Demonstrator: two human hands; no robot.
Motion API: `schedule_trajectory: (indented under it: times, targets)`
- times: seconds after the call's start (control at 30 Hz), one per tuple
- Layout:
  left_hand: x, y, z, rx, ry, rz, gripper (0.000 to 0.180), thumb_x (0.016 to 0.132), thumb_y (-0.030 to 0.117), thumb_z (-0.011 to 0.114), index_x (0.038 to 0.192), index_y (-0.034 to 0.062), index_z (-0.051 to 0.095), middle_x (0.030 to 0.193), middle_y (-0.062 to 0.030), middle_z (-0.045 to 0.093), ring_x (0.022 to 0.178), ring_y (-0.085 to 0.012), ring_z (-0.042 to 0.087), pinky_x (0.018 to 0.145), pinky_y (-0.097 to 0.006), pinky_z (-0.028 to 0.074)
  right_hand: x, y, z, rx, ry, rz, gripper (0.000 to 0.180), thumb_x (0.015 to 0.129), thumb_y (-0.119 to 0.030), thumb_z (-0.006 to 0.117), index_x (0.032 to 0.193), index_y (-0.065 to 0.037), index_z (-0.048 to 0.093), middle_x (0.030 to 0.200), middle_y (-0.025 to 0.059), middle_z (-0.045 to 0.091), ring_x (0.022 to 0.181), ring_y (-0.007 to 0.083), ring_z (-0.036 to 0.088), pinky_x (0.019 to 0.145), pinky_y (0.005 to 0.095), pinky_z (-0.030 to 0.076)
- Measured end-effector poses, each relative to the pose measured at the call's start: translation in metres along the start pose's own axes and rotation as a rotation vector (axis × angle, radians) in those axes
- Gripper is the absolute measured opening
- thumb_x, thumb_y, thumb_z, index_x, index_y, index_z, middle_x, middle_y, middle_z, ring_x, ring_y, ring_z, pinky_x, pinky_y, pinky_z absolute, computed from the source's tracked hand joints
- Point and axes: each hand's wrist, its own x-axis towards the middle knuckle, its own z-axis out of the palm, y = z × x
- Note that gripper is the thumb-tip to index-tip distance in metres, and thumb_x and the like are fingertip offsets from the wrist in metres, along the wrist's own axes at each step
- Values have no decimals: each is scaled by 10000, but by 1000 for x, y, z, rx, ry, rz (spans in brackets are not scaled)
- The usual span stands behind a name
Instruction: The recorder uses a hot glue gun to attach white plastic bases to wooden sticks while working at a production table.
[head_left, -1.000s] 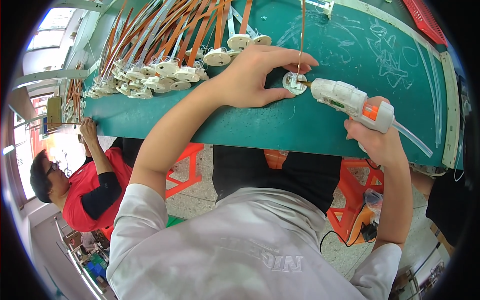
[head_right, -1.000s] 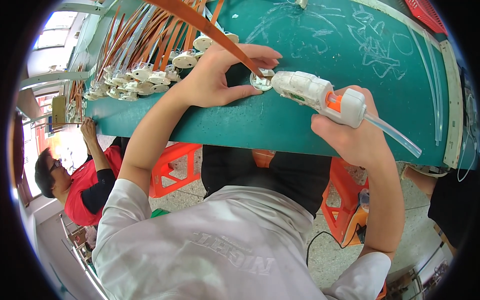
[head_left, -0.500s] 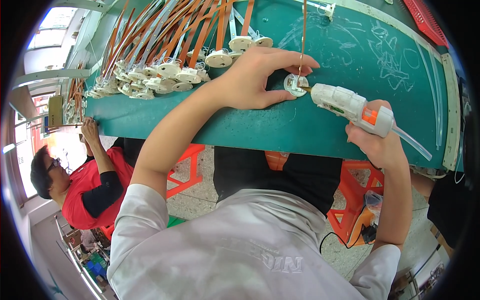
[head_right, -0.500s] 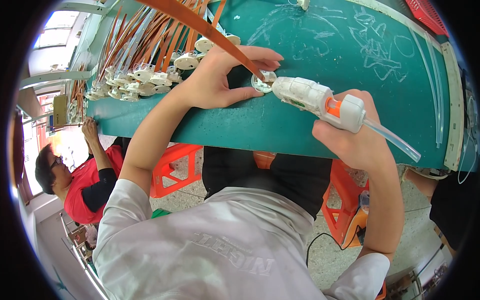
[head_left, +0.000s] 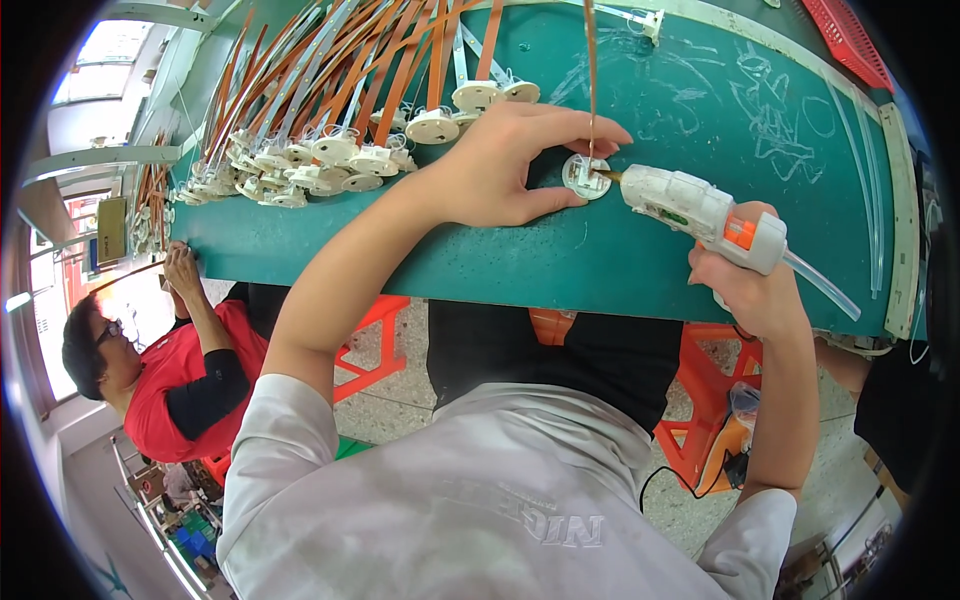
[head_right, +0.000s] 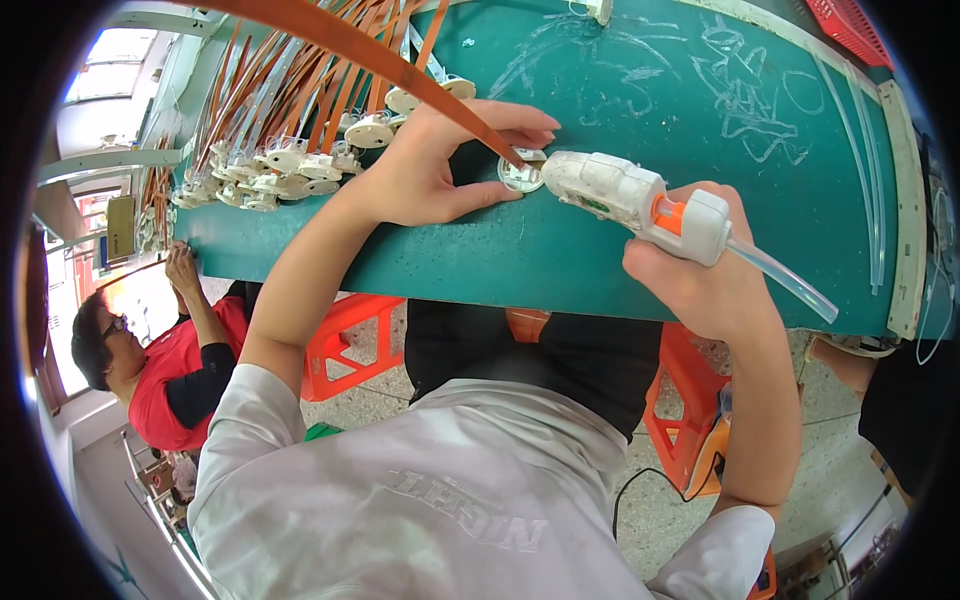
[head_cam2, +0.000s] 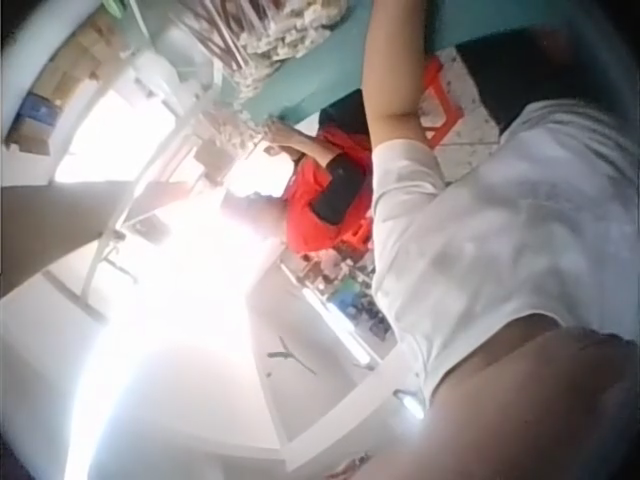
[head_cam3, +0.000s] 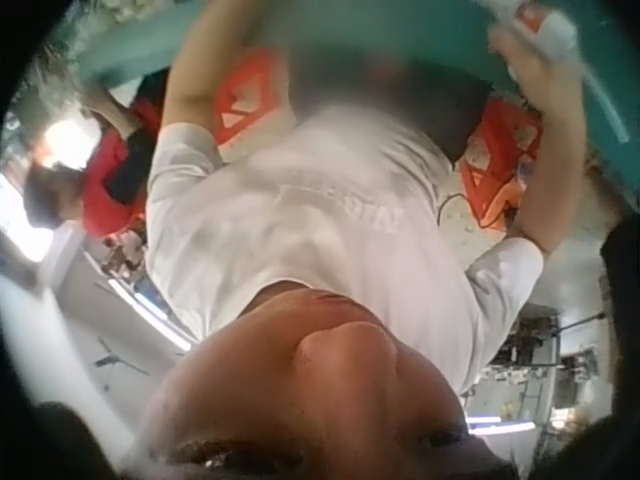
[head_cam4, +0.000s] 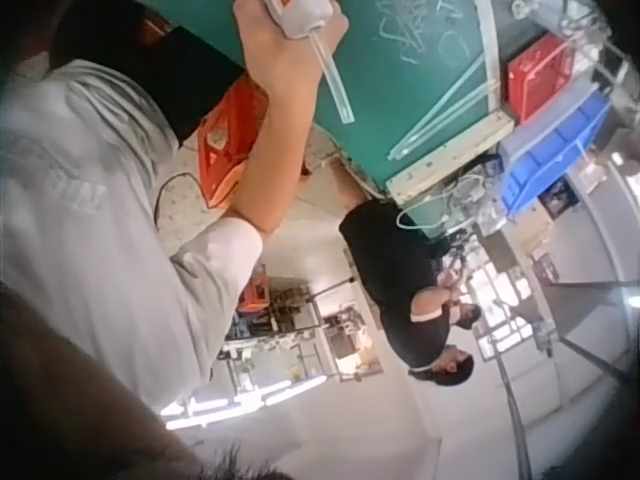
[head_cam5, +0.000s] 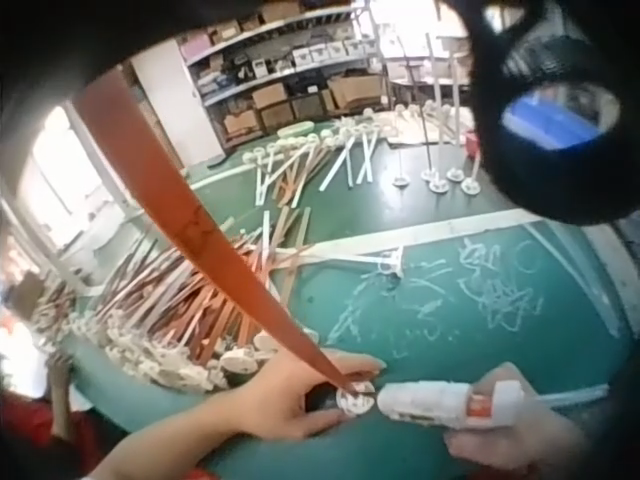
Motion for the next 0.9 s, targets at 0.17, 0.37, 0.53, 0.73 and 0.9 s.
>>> schedule_trajectory:
  times: [0.17, 0.37, 0.53, 0.73, 0.9]
  targets:
    - [0, 1, 0, -19, 12, -1, 638, 705, 42, 824, 1309, 107, 625, 1070, -93, 739, 1019, -256, 717, 884, -361, 523, 2, -13, -2, 69, -3, 76, 365, 726, -170, 788, 1009, 1, 635, 1023, 149, 570, 927, 275, 604, 838, 394, 504]
    - [0, 1, 0, -11, 10, 2, 636, 707, 43, 824, 1309, 106, 626, 1071, -100, 741, 1026, -260, 718, 879, -361, 522, 3, -5, -1, 282, -3, 111, 427, 745, -146, 800, 1066, 15, 569, 1024, 111, 587, 873, 175, 633, 765, 330, 534]
    - [0, -1, 2, -30, 13, 3, 625, 711, 45, 823, 1302, 103, 627, 1067, -99, 741, 1023, -263, 719, 877, -359, 519, 3, -9, -1, 307, -9, 123, 481, 754, -104, 790, 1119, 25, 504, 939, 102, 651, 827, 150, 650, 742, 312, 541]
    - [-2, 0, 0, 11, 1, -11, 642, 713, 49, 825, 1317, 110, 615, 1067, -88, 743, 1025, -255, 716, 886, -374, 500, 1, -14, -2, 371, -32, 109, 471, 762, -78, 773, 1127, 22, 494, 877, 98, 676, 813, 151, 662, 748, 313, 544]
    - [2, 7, -4, 28, -44, -32, 622, 736, 5, 809, 1324, 62, 615, 1149, -112, 722, 1067, -248, 709, 911, -356, 537, 4, -4, -4, 282, -100, 47, 404, 757, -105, 783, 1072, 22, 564, 921, 107, 645, 835, 178, 650, 764, 334, 536]
